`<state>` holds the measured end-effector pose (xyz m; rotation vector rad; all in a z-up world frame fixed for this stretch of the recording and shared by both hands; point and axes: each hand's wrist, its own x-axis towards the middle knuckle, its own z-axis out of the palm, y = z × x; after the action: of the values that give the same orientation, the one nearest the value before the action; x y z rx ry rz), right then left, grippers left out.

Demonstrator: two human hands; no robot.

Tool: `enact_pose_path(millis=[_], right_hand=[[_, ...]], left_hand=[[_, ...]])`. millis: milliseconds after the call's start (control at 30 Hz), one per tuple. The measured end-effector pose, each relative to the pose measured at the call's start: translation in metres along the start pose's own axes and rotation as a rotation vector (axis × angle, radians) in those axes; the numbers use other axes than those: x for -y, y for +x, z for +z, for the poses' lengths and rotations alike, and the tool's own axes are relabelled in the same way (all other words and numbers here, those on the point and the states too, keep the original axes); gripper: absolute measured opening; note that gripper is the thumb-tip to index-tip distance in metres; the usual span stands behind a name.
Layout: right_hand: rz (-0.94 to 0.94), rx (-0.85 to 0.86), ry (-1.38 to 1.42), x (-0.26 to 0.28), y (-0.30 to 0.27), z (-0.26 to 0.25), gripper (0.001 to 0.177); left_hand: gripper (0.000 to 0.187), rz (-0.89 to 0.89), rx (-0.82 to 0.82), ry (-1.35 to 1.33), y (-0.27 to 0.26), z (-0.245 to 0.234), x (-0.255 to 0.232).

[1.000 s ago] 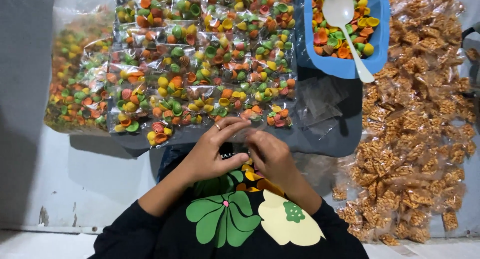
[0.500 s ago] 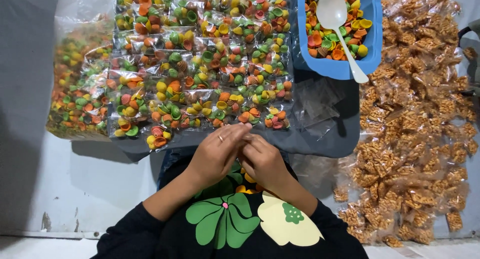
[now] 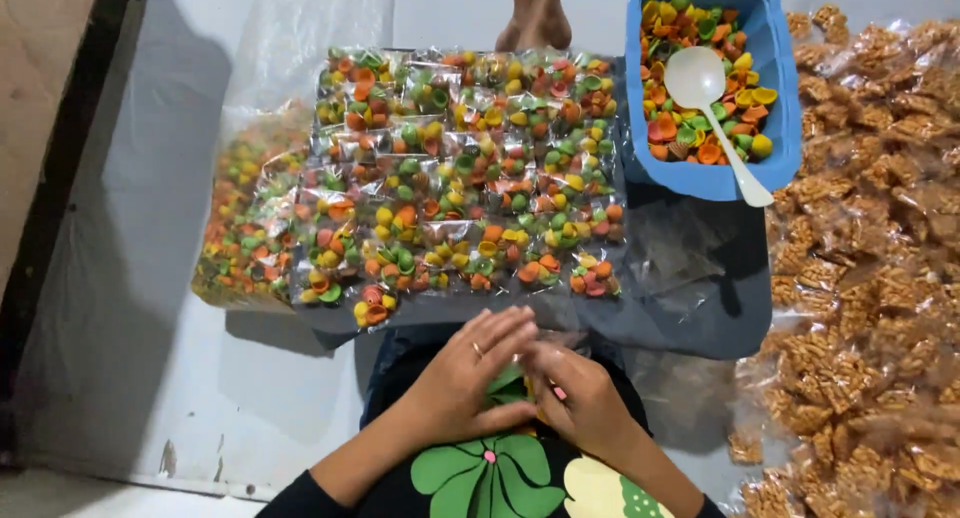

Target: A person is manually packaging colorful snacks into small plastic bags using a spoon.

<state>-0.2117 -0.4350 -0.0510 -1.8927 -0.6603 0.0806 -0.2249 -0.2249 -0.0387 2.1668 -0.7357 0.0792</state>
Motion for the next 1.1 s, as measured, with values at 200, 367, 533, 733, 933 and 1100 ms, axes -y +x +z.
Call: enact_pose_path(millis=[200, 367, 533, 733, 933, 1100], right_hand=[[-0.060, 0.092, 0.059, 0.009, 0.017, 0.002, 0.033], [-0.027, 0.036, -0.054, -0.001, 0.017, 0.007, 0.027], [0.063, 0.028, -0.057, -0.019, 0.008, 0.010, 0.029], [0.072, -0.023, 0.020, -0.006, 0.017, 0.003, 0.029], [0.144, 0.065, 0.122, -0.004, 0.021, 0.006, 0.047], [0.136, 0.137, 0.034, -0.005, 0.027, -0.005, 0.036]], left_hand=[[0.069, 0.003, -0.022, 0.259, 0.008, -0.005, 0.019], [0.059, 0.033, -0.063, 0.410, 0.007, -0.003, 0.022], [0.053, 0.027, -0.062, 0.476, 0.006, 0.001, 0.029], [0.050, -0.054, -0.058, 0.563, -0.001, -0.002, 0.041], [0.050, -0.057, -0.071, 0.604, -0.001, -0.007, 0.038], [0.092, -0.256, 0.246, 0.279, 0.009, -0.049, 0.001]])
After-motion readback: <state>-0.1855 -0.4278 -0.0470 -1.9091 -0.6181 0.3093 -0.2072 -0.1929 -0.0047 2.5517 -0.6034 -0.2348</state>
